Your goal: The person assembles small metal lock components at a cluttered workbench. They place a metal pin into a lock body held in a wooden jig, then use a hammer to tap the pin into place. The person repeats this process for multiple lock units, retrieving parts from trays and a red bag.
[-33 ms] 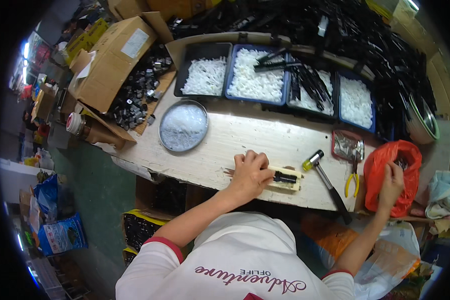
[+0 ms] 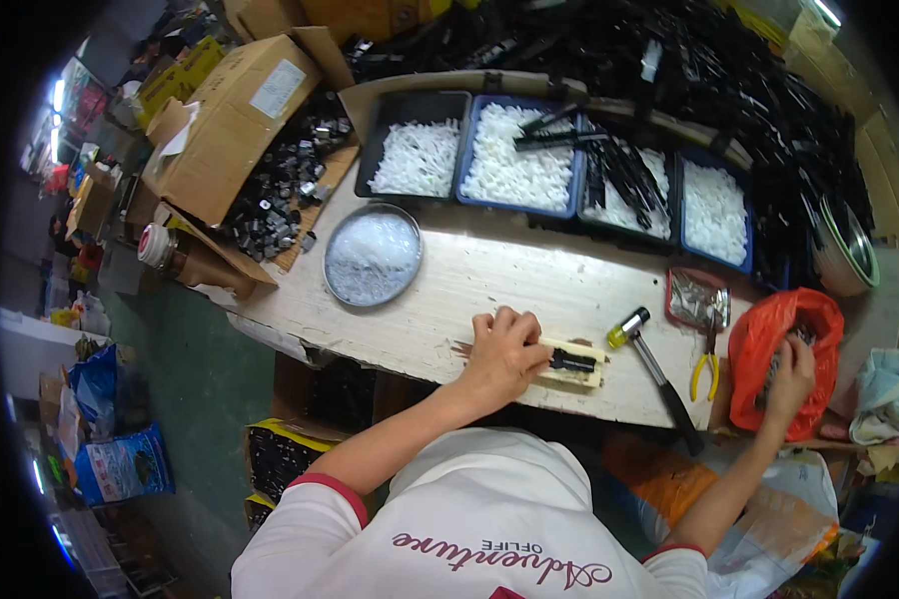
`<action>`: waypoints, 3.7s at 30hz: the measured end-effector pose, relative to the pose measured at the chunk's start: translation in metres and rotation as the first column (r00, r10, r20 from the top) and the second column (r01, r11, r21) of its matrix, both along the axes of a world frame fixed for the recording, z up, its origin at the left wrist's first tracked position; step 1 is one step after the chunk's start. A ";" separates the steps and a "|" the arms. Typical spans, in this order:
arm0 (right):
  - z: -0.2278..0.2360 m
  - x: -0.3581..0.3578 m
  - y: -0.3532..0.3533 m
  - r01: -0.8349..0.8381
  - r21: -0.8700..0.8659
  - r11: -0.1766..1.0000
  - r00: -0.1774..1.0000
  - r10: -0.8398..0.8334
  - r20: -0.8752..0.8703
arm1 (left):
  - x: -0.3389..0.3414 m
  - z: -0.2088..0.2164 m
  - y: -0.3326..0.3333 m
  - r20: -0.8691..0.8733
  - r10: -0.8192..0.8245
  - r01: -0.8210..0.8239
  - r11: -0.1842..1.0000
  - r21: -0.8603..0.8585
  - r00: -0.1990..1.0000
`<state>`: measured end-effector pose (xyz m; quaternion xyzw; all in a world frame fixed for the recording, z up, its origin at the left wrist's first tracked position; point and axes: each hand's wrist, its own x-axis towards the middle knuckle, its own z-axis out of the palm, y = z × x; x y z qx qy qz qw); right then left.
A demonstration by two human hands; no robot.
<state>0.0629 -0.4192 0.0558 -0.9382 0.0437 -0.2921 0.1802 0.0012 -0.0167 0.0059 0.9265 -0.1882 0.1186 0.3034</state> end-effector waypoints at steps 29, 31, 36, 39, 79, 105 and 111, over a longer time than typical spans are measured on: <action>-0.039 0.014 -0.055 0.008 0.310 0.951 0.983 0.050 -0.179 | 0.197 0.015 0.165 -0.117 0.287 -0.306 0.929 -0.207 0.951; -0.038 0.010 -0.055 0.008 0.421 0.907 0.987 0.060 -0.147 | 0.192 0.026 0.171 -0.461 0.187 -0.458 0.661 -0.594 0.868; -0.049 0.013 -0.067 -0.054 0.366 0.929 0.985 0.111 -0.136 | 0.183 0.033 0.180 -0.356 0.250 -0.431 0.624 -0.652 0.901; -0.046 0.013 -0.056 -0.068 0.179 0.982 0.990 0.089 -0.108 | 0.173 0.032 0.181 -0.355 0.125 -0.373 0.434 -0.820 0.926; 0.000 -0.021 0.225 -0.771 0.262 0.580 0.566 0.813 -0.135 | 0.008 0.035 0.060 -0.549 -0.130 -0.473 0.369 -0.800 0.826; -0.013 -0.028 0.226 -0.764 0.251 0.594 0.604 0.796 -0.047 | 0.011 0.034 0.029 -0.645 -0.305 -0.493 0.447 -0.746 0.700; -0.017 -0.034 0.194 -0.471 0.650 0.596 0.569 0.769 -0.292 | 0.000 0.014 0.013 -0.124 0.057 -0.083 0.972 -0.220 0.991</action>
